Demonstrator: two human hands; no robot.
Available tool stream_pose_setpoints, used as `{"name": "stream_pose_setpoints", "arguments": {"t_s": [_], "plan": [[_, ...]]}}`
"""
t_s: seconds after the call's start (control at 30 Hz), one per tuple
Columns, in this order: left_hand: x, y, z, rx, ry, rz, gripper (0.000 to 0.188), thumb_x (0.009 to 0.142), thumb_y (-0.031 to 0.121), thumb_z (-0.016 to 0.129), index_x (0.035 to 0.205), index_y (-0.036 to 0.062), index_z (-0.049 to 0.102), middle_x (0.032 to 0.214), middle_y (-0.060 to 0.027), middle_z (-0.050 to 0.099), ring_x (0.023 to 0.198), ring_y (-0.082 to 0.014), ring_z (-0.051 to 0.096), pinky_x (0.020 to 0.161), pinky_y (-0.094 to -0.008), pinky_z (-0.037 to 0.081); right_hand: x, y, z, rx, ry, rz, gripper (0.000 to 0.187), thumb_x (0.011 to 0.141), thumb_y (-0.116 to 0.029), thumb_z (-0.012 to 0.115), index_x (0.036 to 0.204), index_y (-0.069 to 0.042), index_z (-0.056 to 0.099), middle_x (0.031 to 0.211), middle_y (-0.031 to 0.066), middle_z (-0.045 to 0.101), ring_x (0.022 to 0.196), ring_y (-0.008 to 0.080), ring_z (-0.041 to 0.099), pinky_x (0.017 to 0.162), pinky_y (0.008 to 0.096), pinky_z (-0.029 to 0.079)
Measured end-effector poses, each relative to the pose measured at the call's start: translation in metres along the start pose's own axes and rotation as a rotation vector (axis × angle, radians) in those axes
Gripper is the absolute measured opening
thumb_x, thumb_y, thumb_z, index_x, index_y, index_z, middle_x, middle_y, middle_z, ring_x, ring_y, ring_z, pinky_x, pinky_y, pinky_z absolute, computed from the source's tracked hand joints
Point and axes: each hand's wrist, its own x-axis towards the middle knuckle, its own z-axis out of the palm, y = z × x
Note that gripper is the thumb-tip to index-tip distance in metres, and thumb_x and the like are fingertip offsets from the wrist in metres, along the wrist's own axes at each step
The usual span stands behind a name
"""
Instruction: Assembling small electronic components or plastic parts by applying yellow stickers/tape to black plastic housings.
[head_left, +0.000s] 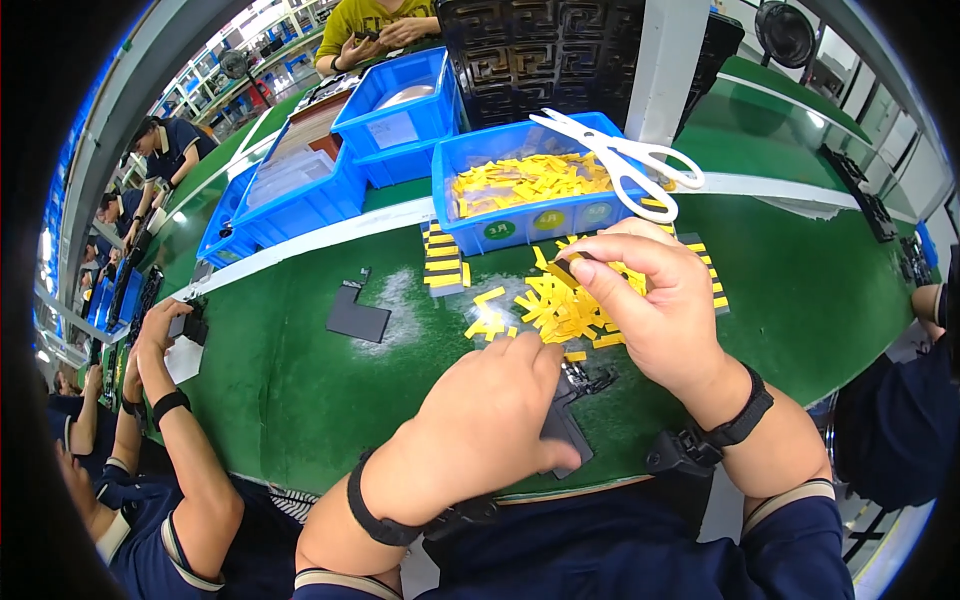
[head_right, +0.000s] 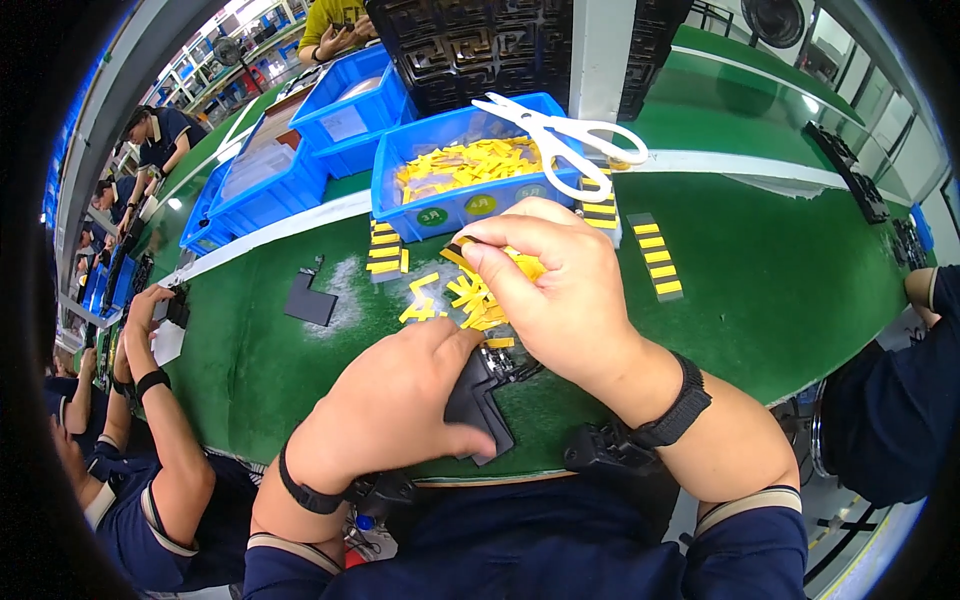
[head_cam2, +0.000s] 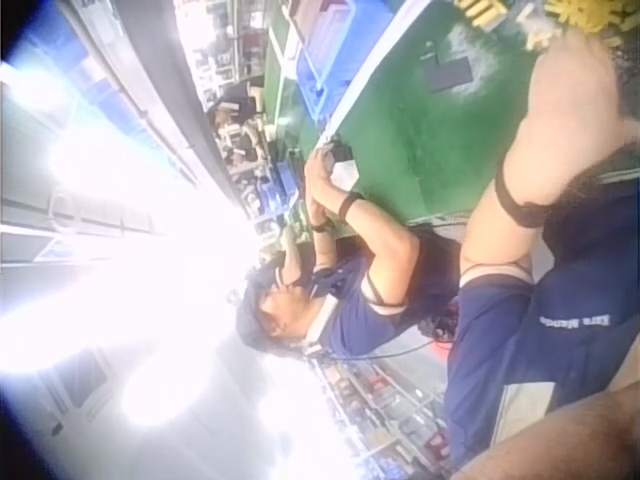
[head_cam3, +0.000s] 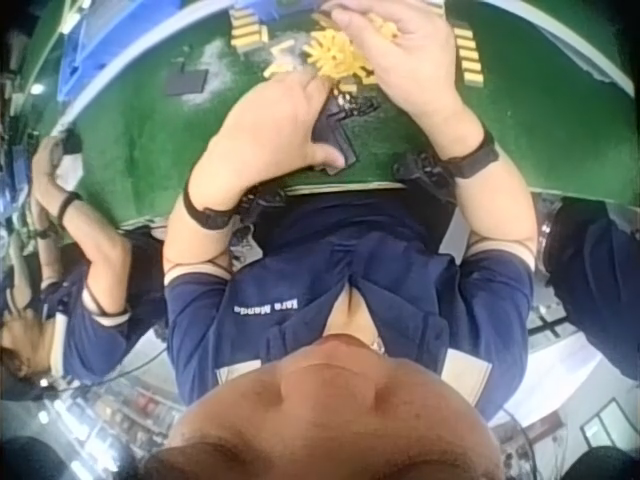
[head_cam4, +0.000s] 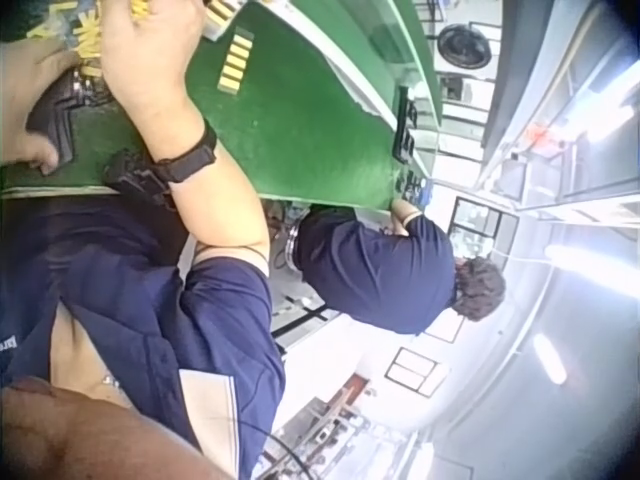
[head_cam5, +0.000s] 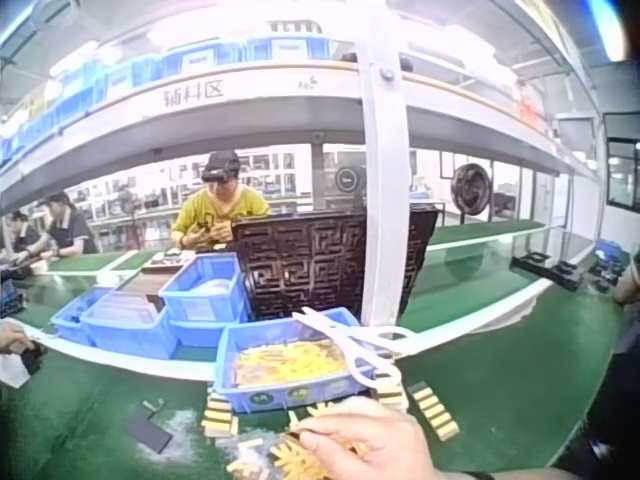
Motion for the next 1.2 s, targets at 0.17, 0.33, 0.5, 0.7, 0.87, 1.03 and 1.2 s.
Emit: {"name": "stream_pose_setpoints", "arguments": {"t_s": [0.17, 0.33, 0.5, 0.7, 0.87, 1.03, 1.2], "plan": [[0.011, -0.015, -0.002, -0.76, 0.155, -0.17, 0.023, 0.077, 0.009, 0.066, 0.096, 0.0001, 0.056, 0.082, -0.0123, 0.062, 0.074, -0.0212, 0.061, 0.067, -0.0317, 0.049, -0.003, 0.002, 0.005, 0.206, 0.076, 0.113, 0.01, 0.075, -0.003, 0.067, 0.084, 0.0, 0.067, 0.079, 0.0087, 0.064, 0.072, 0.0172, 0.061, 0.066, 0.0271, 0.048], [0.016, -0.015, 0.004, -1.191, 0.265, -0.271, 0.022, 0.086, 0.001, 0.057, 0.106, 0.0014, 0.048, 0.089, -0.006, 0.063, 0.079, -0.0088, 0.059, 0.072, -0.0216, 0.047, -0.005, -0.003, 0.002, 0.062, 0.036, 0.055, 0.011, 0.07, -0.003, 0.07, 0.081, -0.002, 0.068, 0.078, 0.0081, 0.065, 0.073, 0.0181, 0.061, 0.067, 0.0281, 0.048], [0.018, -0.016, 0.005, -1.205, 0.263, -0.234, 0.022, 0.087, 0.001, 0.055, 0.107, 0.0013, 0.046, 0.089, -0.008, 0.064, 0.083, -0.0112, 0.061, 0.073, -0.0226, 0.048, -0.004, -0.007, -0.001, -0.034, 0.031, -0.001, 0.011, 0.07, 0.0, 0.07, 0.08, -0.002, 0.068, 0.079, 0.007, 0.064, 0.081, 0.0192, 0.06, 0.077, 0.0309, 0.046], [0.018, -0.017, 0.009, -1.186, 0.318, -0.19, 0.017, 0.087, 0.008, 0.059, 0.1, -0.0001, 0.052, 0.083, -0.0074, 0.068, 0.078, -0.0086, 0.063, 0.068, -0.0226, 0.047, -0.002, -0.004, 0.002, -0.059, 0.064, -0.141, 0.009, 0.067, 0.0, 0.068, 0.076, -0.002, 0.066, 0.073, 0.0082, 0.062, 0.069, 0.0219, 0.059, 0.064, 0.0316, 0.047], [0.018, -0.013, 0.007, -1.079, 0.348, -0.205, 0.017, 0.086, 0.007, 0.058, 0.1, -0.0011, 0.053, 0.082, -0.0071, 0.067, 0.075, -0.0082, 0.061, 0.068, -0.023, 0.047, -0.001, -0.003, 0.001, -0.216, 0.051, -0.252, 0.012, 0.066, -0.002, 0.068, 0.077, -0.003, 0.064, 0.076, 0.0079, 0.06, 0.076, 0.0253, 0.057, 0.07, 0.0341, 0.045], [0.016, -0.012, 0.012, -0.986, 0.386, -0.187, 0.019, 0.086, 0.004, 0.058, 0.104, -0.0009, 0.052, 0.086, -0.0062, 0.065, 0.078, -0.007, 0.058, 0.067, -0.0208, 0.046, -0.001, 0.0, 0.0, -0.254, 0.018, -0.221, 0.014, 0.065, -0.006, 0.069, 0.077, -0.002, 0.062, 0.084, 0.009, 0.058, 0.084, 0.0269, 0.055, 0.074, 0.0355, 0.044], [0.018, -0.015, 0.012, -1.084, 0.508, -0.18, 0.019, 0.085, 0.004, 0.058, 0.102, -0.0026, 0.053, 0.085, -0.0118, 0.067, 0.076, -0.0117, 0.063, 0.065, -0.0243, 0.048, 0.002, -0.006, -0.006, -0.384, -0.061, -0.272, 0.017, 0.064, -0.003, 0.071, 0.078, -0.003, 0.062, 0.095, 0.0088, 0.059, 0.096, 0.027, 0.057, 0.086, 0.0401, 0.042]]}}
